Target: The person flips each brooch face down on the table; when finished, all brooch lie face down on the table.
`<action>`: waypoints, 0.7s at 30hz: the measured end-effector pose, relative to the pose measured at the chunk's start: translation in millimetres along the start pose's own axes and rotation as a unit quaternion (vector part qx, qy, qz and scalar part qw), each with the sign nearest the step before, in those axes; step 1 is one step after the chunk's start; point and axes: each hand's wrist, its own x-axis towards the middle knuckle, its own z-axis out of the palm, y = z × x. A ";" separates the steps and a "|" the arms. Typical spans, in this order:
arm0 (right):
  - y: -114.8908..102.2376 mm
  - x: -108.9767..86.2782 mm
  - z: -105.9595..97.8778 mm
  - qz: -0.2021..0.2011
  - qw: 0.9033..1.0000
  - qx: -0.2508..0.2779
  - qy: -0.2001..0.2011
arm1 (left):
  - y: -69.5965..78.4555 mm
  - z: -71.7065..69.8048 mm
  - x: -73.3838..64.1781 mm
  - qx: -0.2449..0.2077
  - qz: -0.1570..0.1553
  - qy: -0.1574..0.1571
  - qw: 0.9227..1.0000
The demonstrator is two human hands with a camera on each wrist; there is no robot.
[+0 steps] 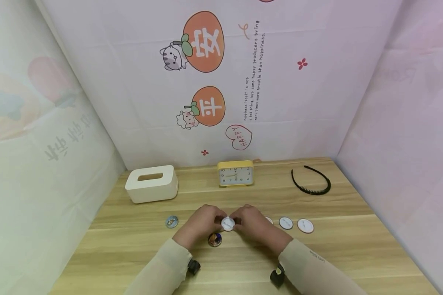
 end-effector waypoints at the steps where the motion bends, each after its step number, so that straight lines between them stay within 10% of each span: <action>1: -0.1 0.1 -0.1 0.000 1.000 -0.001 -0.001 | -0.2 0.0 0.1 0.001 0.001 0.000 1.000; 21: -2.0 -2.8 -3.3 -0.048 0.998 -0.049 0.004 | -17.1 -17.5 -19.3 -0.006 -0.011 0.039 0.999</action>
